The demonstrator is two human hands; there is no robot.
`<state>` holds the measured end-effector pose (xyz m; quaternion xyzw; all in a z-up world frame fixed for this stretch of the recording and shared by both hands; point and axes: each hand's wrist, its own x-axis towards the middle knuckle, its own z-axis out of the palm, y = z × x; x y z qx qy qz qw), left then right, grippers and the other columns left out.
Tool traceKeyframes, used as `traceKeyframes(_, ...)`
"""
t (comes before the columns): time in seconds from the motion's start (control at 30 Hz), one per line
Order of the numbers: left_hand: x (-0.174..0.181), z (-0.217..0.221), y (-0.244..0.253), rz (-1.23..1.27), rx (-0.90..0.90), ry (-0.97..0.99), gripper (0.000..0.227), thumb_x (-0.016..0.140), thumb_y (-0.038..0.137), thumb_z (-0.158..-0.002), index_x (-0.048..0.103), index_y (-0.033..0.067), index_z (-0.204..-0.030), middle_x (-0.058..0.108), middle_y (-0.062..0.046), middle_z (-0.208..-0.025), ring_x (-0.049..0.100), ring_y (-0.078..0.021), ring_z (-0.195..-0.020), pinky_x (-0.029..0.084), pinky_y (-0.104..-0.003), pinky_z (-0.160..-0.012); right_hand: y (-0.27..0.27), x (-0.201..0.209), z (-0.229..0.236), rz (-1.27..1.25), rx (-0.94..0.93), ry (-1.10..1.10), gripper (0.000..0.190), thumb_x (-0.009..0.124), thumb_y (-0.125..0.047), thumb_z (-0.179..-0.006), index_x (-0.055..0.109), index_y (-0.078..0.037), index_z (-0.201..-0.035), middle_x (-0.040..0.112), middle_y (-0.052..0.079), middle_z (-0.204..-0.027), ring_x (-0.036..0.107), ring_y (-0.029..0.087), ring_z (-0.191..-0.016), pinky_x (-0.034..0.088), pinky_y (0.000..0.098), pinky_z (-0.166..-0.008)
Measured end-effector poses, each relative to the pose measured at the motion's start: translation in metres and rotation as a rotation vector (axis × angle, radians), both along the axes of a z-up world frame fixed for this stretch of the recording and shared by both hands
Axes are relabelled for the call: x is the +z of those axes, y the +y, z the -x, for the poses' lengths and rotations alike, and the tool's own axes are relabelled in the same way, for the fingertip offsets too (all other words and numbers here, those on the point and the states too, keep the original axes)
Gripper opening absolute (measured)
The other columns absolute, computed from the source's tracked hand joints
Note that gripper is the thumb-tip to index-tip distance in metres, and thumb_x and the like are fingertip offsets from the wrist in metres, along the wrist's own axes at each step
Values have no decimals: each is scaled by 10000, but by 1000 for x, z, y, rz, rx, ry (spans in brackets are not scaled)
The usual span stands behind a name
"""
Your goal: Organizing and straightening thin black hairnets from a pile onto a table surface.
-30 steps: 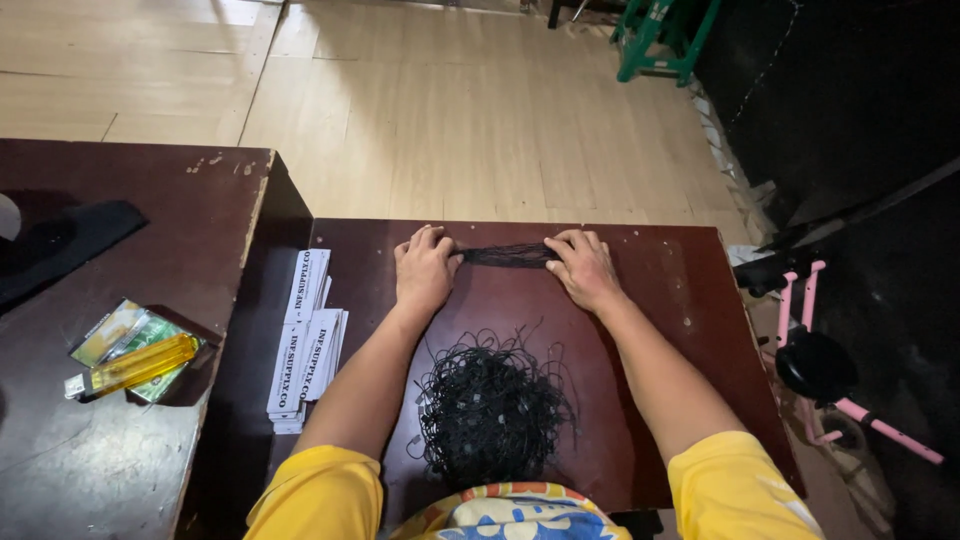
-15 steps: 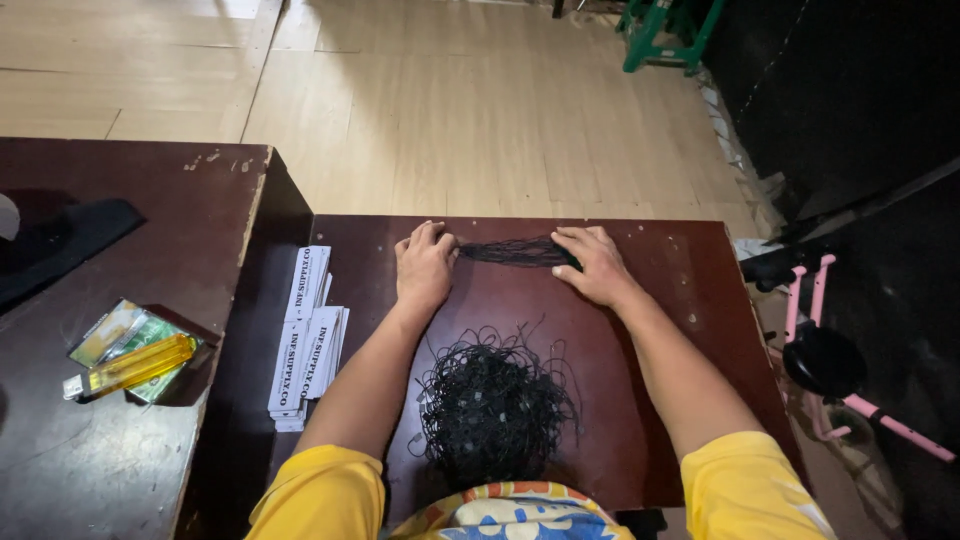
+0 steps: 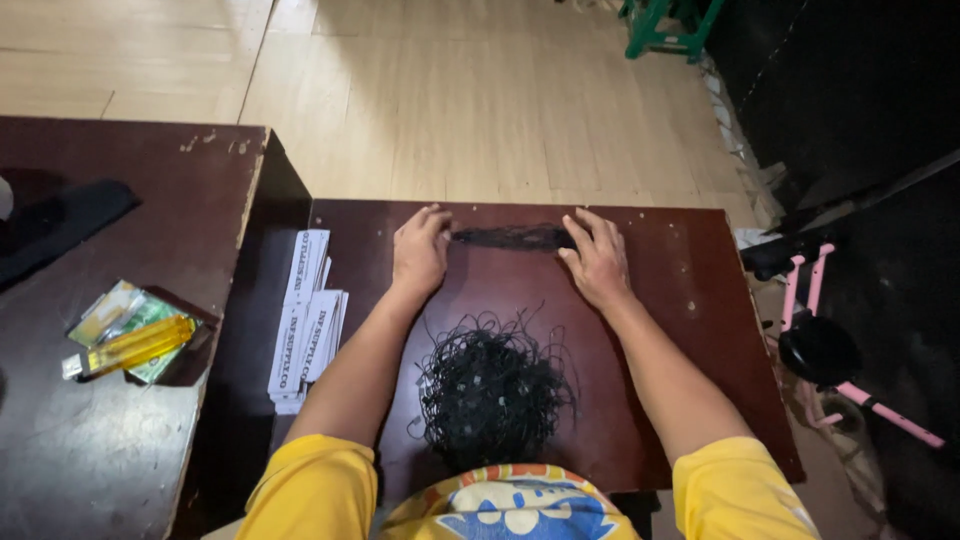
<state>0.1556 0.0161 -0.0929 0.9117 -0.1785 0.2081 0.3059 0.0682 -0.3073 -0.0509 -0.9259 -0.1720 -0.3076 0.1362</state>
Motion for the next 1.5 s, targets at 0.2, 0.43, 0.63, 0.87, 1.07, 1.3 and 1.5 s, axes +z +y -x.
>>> traceKeyframes(0.2, 3, 76, -11, 53, -9, -9, 340, 719, 231, -862, 689, 273, -1198, 657, -12, -1119, 648, -285, -1097, 530, -457, -870, 33, -9, 65, -419, 87, 225, 215, 772, -160, -879, 799, -207, -1087, 680, -8, -899, 687, 229, -814, 558, 357, -752)
traceKeyframes(0.43, 4, 124, -2, 57, 59, 142, 146, 643, 215, -830, 669, 336, -909, 581, 46, -843, 663, -237, -840, 550, -372, -743, 64, 23, 110, -542, 169, 460, 168, 789, -76, -776, 817, -168, -913, 713, 30, -760, 701, 230, -705, 554, 341, -665)
traceKeyframes(0.63, -13, 105, 18, -56, -62, 415, 57, 629, 338, -830, 670, 298, -829, 650, 7, -968, 703, -304, -944, 575, -458, -813, 66, 20, 114, -429, 132, 377, 185, 821, -143, -752, 818, -211, -924, 712, -17, -774, 697, 194, -691, 559, 321, -665)
traceKeyframes(0.87, 13, 115, 24, -227, -298, 324, 147, 772, 284, -746, 684, 196, -825, 591, -50, -909, 685, -330, -908, 581, -437, -768, 69, 29, 116, -415, 131, 343, 161, 778, -117, -798, 801, -166, -950, 687, 32, -763, 686, 230, -689, 531, 344, -702)
traceKeyframes(1.07, 2, 122, 17, -262, -208, 143, 161, 680, 310, -857, 594, 185, -801, 592, -24, -879, 687, -261, -871, 571, -362, -708, 69, 25, 116, -406, 126, 334, 163, 773, -118, -807, 803, -160, -962, 689, 46, -779, 691, 251, -704, 536, 369, -704)
traceKeyframes(1.3, 57, 143, -19, 393, -241, 374, 125, 756, 219, -846, 642, 166, -843, 631, -97, -763, 693, -355, -841, 542, -403, -716, 70, 36, 118, -549, 146, 193, 218, 723, -20, -864, 794, -118, -1046, 701, 58, -850, 702, 254, -755, 572, 356, -684)
traceKeyframes(1.5, 34, 153, -58, 586, -236, 693, 109, 763, 242, -849, 720, 153, -896, 715, -101, -761, 701, -273, -755, 529, -372, -706, 104, 20, 111, -707, 184, 280, 220, 769, -16, -791, 748, -74, -1003, 734, 81, -824, 721, 258, -741, 576, 362, -634)
